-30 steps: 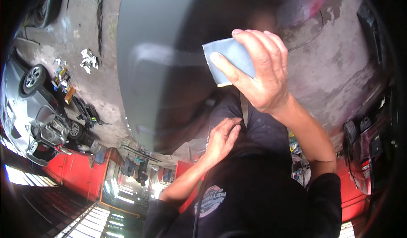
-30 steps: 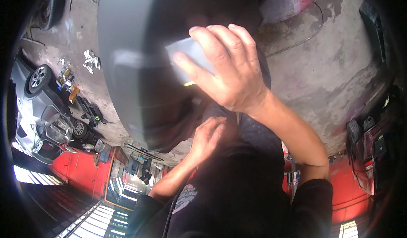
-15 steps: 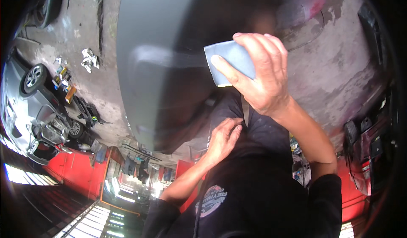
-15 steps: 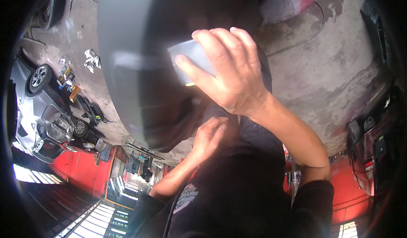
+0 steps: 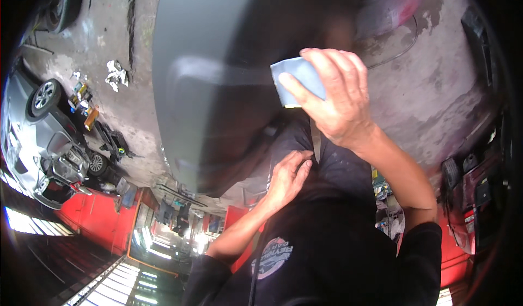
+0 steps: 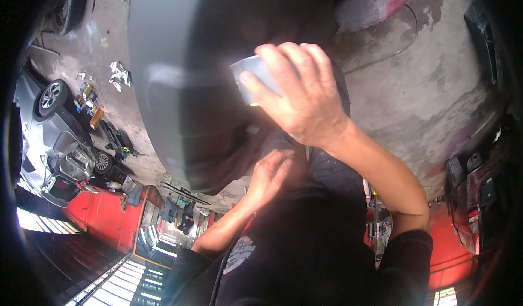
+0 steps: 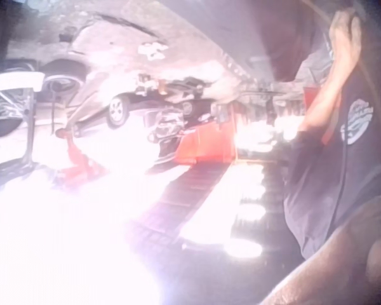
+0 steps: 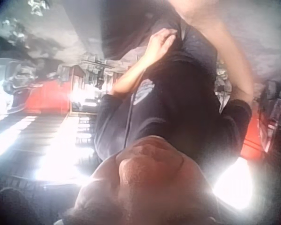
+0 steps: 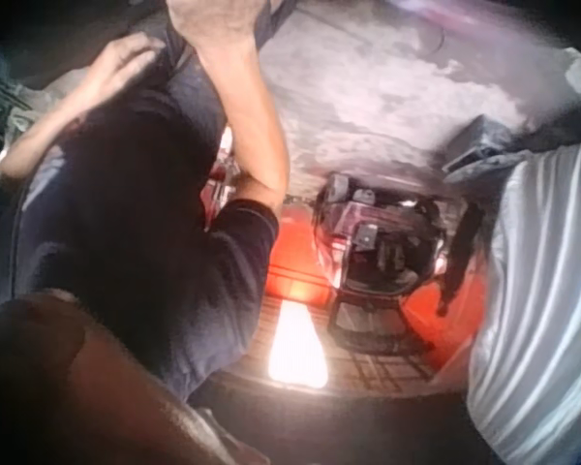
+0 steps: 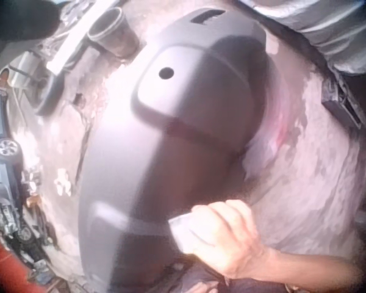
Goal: The person sands a black car fender with a sanding block, then picks up a spray gun and applies a coat of paint to the fender. The person works in a cluttered garage with various car parts and tools visible.
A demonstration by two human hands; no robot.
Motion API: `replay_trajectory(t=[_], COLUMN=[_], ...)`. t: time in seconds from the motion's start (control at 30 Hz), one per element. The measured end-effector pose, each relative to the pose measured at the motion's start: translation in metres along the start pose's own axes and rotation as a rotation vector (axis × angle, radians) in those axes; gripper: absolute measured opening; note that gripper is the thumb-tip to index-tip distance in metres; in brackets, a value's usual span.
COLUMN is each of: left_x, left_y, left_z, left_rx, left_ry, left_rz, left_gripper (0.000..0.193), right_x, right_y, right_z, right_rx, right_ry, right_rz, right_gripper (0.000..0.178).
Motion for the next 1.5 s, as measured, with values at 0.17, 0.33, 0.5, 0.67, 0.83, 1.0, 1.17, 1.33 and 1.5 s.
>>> replay_trajectory(t=[0.17,0.33,0.5,0.67,0.83,1.0,1.17,1.33,1.5], left_x=[-0.003,-0.003,-0.004,-0.006,-0.004,-0.007,0.0,-0.008,-0.002], left_y=[0.002,0.0,-0.003,0.001,0.0,-0.014,0.001,-0.023,-0.019], left_z=[0.001,0.001,0.001,0.0,-0.003,-0.005,-0.001,-0.004,-0.003], left_rx=[-0.084,-0.107,-0.098,-0.103,-0.005,-0.08,-0.073,-0.012,-0.084], left_ry=[0.046,0.067,0.053,0.043,-0.001,0.051,0.05,0.0,0.03], left_rz=[0.006,0.019,0.019,-0.019,0.069,0.018,0.001,0.005,0.025], left_gripper=[0.026,0.026,0.026,0.026,0.025,0.022,0.02,0.018,0.02], right_x=[0.012,-0.007,-0.007,0.012,-0.009,-0.02,0.005,0.002,-0.014], right_y=[-0.008,-0.027,-0.027,-0.023,-0.05,-0.059,-0.034,-0.047,-0.053], right_z=[0.024,0.043,0.003,0.006,0.047,0.021,0.003,0.035,0.018], right_rx=[-0.03,0.027,0.019,-0.016,0.051,-0.039,-0.021,-0.003,-0.017], right_ry=[0.13,0.15,-0.044,0.069,0.188,0.045,-0.054,0.051,-0.013], right_rz=[0.027,0.091,0.09,0.166,0.163,0.093,0.179,0.239,0.186], right_gripper=[0.044,0.043,0.042,0.038,0.036,0.031,0.036,0.037,0.037])
Point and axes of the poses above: each hand's wrist, its own z-axis towards the middle knuckle, its own x-axis out of the back of the hand, y = z × x, the point moved 3 cm from there along z, towards the middle knuckle, and after that the axes turned 1 degree about -z, right-handed, at the moved point
